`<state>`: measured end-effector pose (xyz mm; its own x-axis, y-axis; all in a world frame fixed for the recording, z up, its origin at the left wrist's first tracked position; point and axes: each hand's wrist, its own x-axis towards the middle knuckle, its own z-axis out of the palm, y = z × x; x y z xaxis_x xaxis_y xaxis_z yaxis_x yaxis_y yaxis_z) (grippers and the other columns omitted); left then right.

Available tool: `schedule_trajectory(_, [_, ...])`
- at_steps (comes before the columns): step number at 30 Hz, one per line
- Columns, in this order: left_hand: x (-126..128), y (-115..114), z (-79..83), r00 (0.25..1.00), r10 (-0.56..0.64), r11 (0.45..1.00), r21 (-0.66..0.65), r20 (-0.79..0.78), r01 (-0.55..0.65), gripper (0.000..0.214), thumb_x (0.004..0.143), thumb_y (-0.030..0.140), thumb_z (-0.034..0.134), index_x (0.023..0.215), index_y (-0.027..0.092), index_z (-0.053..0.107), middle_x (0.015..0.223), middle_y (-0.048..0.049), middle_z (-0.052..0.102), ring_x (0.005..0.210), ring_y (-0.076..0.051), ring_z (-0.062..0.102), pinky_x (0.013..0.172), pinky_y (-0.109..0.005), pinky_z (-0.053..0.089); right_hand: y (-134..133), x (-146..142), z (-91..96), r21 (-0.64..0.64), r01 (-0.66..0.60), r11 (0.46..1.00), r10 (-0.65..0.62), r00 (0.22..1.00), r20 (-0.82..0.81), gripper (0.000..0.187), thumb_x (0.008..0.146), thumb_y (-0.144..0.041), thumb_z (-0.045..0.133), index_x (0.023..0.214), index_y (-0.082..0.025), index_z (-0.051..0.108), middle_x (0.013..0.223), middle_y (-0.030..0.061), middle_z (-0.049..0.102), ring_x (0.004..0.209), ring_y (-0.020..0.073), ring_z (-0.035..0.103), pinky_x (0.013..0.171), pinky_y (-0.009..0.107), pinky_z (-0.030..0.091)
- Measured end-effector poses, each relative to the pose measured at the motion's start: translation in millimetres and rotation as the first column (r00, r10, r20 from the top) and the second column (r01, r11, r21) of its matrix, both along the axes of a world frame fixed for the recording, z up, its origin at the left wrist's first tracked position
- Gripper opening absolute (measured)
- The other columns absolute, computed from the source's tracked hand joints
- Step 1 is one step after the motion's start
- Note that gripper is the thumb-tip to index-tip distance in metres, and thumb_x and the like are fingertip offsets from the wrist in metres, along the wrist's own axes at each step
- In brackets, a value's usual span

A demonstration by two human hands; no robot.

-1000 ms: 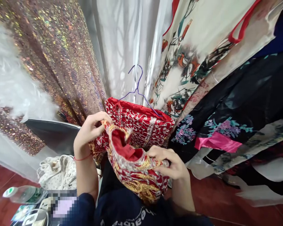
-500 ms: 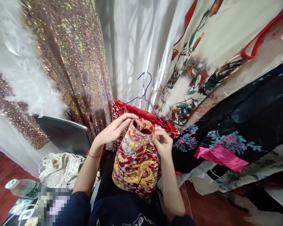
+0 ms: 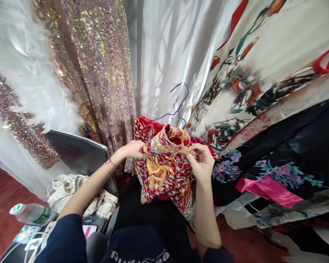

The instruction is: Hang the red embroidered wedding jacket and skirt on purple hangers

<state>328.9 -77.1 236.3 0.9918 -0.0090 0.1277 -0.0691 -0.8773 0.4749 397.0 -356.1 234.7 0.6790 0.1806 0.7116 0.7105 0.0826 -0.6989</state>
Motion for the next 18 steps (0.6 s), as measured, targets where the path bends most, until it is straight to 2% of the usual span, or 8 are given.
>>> schedule_trajectory(2, [-5,24,16.3,0.997,0.07,0.979,0.195,-0.038,-0.062,0.014,0.077,0.032,0.068,0.084,0.02,0.069,0.087,-0.0045,0.074,0.088,-0.023,0.069,0.076,-0.027,0.045,19,-1,8.0,-0.002,-0.025,1.0,0.025,1.0,-0.011,0.018,0.081,-0.03,0.073,0.094,-0.023,0.063,0.092,0.0017,0.067,0.088,0.0175,0.066,0.085,0.034,0.054])
schedule_trajectory(5, [-25,62,41.0,0.966,0.257,0.888,0.392,0.011,-0.24,0.014,0.082,0.031,0.061,0.086,0.019,0.069,0.09,-0.0079,0.074,0.089,-0.025,0.068,0.072,-0.029,0.042,64,-2,21.9,0.012,-0.135,0.991,0.134,0.99,0.043,0.024,0.082,-0.028,0.072,0.101,-0.023,0.059,0.098,0.0015,0.067,0.093,0.0162,0.067,0.089,0.033,0.055])
schedule_trajectory(9, [-76,117,64.6,0.86,0.491,0.753,0.429,0.139,-0.499,0.021,0.087,0.028,0.055,0.098,0.017,0.07,0.098,-0.009,0.074,0.092,-0.026,0.066,0.074,-0.031,0.042,143,-16,38.7,0.008,-0.326,0.945,0.321,0.933,0.164,0.036,0.083,-0.025,0.068,0.116,-0.025,0.052,0.105,0.0034,0.067,0.098,0.0171,0.067,0.093,0.034,0.055])
schedule_trajectory(12, [-132,154,73.6,0.76,0.595,0.67,0.361,0.262,-0.648,0.026,0.087,0.026,0.057,0.108,0.016,0.07,0.105,-0.008,0.074,0.097,-0.026,0.064,0.08,-0.034,0.046,196,-44,44.0,-0.081,-0.404,0.911,0.411,0.88,0.24,0.046,0.086,-0.021,0.061,0.13,-0.025,0.047,0.116,0.0066,0.066,0.105,0.02,0.067,0.098,0.04,0.054])
schedule_trajectory(14, [-173,174,73.9,0.694,0.602,0.639,0.283,0.395,-0.715,0.029,0.09,0.031,0.056,0.11,0.015,0.071,0.109,-0.0063,0.074,0.103,-0.025,0.063,0.087,-0.036,0.048,220,-70,38.6,-0.153,-0.421,0.894,0.448,0.841,0.304,0.052,0.087,-0.019,0.057,0.136,-0.026,0.044,0.124,0.008,0.064,0.11,0.0215,0.065,0.099,0.042,0.052])
schedule_trajectory(15, [-193,182,71.5,0.676,0.582,0.642,0.255,0.452,-0.723,0.032,0.093,0.035,0.052,0.11,0.014,0.071,0.113,-0.0057,0.074,0.107,-0.025,0.063,0.092,-0.038,0.048,229,-84,31.7,-0.183,-0.429,0.885,0.466,0.817,0.34,0.054,0.087,-0.018,0.057,0.139,-0.026,0.043,0.126,0.0081,0.064,0.112,0.0219,0.064,0.098,0.042,0.052])
schedule_trajectory(18, [-243,200,50.0,0.697,0.465,0.692,0.268,0.545,-0.67,0.043,0.1,0.039,0.038,0.113,0.013,0.07,0.123,-0.0052,0.072,0.119,-0.024,0.061,0.103,-0.043,0.044,245,-126,-10.2,-0.256,-0.436,0.863,0.506,0.737,0.448,0.053,0.088,-0.017,0.056,0.139,-0.024,0.045,0.124,0.0083,0.067,0.113,0.0217,0.064,0.096,0.04,0.051])
